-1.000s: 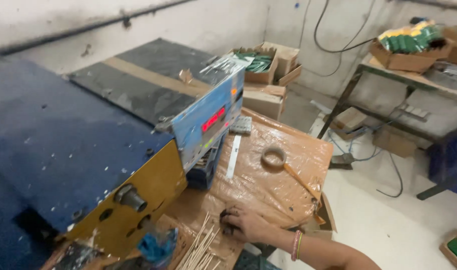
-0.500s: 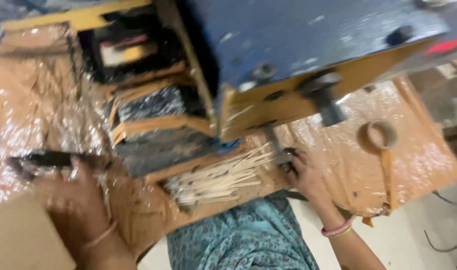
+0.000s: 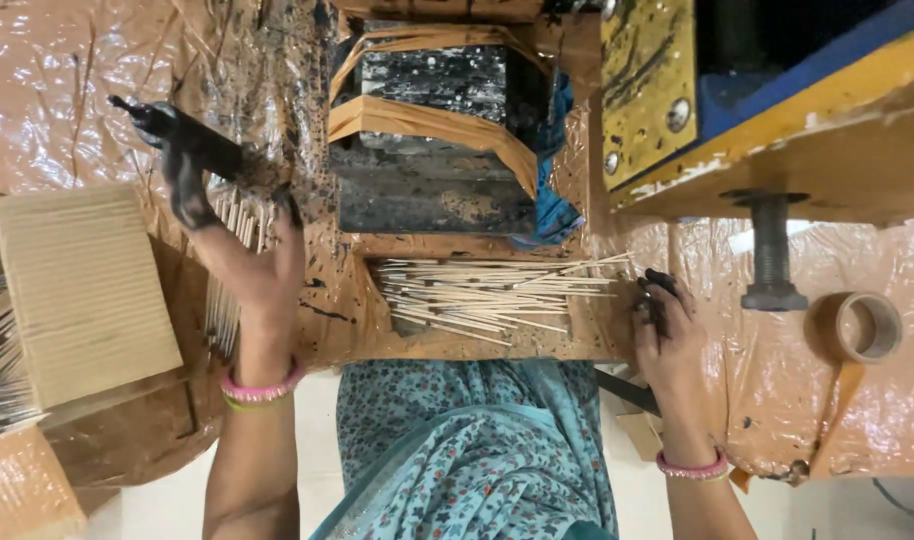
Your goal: The person trims the tips of incense sticks using a small manual cutter and then places the bundled sticks into a cardboard box.
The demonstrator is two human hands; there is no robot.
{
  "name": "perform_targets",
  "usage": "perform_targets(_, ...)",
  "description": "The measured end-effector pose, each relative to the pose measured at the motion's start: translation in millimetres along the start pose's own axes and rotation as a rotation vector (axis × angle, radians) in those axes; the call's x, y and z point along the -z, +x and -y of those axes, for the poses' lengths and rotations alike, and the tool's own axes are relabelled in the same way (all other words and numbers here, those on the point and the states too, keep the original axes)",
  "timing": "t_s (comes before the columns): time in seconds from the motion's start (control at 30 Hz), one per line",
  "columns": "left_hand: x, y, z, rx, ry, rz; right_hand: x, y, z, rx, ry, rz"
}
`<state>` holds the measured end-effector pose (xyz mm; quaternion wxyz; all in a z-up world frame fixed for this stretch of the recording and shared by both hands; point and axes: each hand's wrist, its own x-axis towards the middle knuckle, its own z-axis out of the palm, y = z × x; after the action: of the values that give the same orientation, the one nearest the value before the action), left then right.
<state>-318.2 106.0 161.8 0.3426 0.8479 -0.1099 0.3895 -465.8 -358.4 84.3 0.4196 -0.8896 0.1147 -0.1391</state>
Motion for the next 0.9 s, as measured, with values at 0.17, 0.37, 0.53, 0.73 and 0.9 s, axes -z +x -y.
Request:
perform_targets(0.17,2.0,-91.7,-31.9,-0.027,-0.041,0.047,-4.3,30.1,19.1,0.310,-0.199,0.132)
perform_targets(0.37,6.6,-144.6,-61.0,-0.087,0.045,0.281,-8.9,48.3,41.0,0.320,-0.278,0.186)
perform_targets(0.53,-7.0,-137.5,-82.4,-0.061,0.057,0.508,-18.2,45.5,36.4,0.280,-0.196,0.192)
perform_targets(0.73,-24.1,-127.2,-95.0,-0.030,0.022,0.594,-20.5,33.4,38.9,0.484,-0.286,0.102)
perform_targets(0.9,-26.7,-128.3,-97.6,-0.057,-0.009,0.557,-20.1,25.0,52.4,0.459,-0.360,0.086)
